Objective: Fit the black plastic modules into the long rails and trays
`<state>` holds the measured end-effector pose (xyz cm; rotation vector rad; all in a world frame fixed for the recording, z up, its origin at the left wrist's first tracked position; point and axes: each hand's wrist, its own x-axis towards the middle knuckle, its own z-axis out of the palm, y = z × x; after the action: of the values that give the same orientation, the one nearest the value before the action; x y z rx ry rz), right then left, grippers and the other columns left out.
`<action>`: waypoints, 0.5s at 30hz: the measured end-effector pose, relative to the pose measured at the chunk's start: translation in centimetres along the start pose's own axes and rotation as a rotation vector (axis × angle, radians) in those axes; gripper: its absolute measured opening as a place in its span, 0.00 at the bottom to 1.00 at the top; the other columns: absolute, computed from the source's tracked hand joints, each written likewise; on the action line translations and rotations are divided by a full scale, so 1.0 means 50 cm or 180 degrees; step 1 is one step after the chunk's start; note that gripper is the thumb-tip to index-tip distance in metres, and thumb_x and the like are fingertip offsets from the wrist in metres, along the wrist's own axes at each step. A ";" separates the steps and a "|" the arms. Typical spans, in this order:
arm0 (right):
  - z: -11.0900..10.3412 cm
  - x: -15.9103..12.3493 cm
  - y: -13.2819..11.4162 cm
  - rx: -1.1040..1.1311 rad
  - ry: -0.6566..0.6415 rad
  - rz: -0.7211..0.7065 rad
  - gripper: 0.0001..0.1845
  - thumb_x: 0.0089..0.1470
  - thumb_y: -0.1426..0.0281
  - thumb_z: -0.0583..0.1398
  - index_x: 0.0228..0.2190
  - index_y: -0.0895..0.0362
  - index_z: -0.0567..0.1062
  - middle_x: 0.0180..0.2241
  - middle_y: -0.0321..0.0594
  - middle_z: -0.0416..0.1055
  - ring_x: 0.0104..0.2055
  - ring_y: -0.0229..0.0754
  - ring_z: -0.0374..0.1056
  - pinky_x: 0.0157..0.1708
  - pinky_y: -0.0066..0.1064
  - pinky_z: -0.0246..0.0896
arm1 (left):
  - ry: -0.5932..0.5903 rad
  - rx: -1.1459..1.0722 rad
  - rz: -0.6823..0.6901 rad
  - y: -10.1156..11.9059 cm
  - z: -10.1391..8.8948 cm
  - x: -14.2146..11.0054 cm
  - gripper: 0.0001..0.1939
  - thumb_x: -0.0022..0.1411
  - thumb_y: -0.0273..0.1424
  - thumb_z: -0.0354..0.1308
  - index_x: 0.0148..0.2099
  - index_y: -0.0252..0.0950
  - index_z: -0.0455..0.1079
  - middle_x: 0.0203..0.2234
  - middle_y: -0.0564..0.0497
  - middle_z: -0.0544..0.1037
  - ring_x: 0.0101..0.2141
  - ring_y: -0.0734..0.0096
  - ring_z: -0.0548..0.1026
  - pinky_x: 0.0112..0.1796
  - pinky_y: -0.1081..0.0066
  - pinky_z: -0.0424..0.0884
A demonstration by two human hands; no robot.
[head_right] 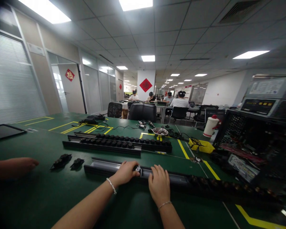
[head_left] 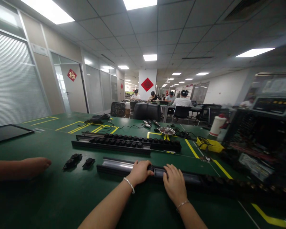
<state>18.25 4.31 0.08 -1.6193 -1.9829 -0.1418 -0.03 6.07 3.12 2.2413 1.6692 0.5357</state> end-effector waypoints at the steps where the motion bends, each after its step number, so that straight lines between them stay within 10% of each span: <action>1: 0.000 0.000 0.000 -0.0042 -0.0056 0.0013 0.21 0.55 0.68 0.46 0.45 0.57 0.72 0.50 0.44 0.67 0.56 0.46 0.57 0.57 0.44 0.42 | -0.0018 0.0006 -0.0005 -0.005 -0.003 -0.001 0.15 0.56 0.38 0.55 0.46 0.43 0.66 0.44 0.50 0.75 0.48 0.61 0.69 0.53 0.53 0.52; 15: -0.007 0.000 -0.004 0.0046 -0.0221 0.0056 0.22 0.56 0.67 0.45 0.46 0.57 0.71 0.50 0.42 0.68 0.55 0.43 0.59 0.58 0.43 0.41 | -0.0184 0.0096 -0.0200 -0.072 -0.056 -0.029 0.16 0.57 0.36 0.53 0.48 0.43 0.64 0.47 0.50 0.73 0.50 0.64 0.67 0.55 0.55 0.49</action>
<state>18.20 4.12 0.41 -1.6525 -2.0163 -0.0652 -4.75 5.73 3.83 2.1955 1.7234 0.4295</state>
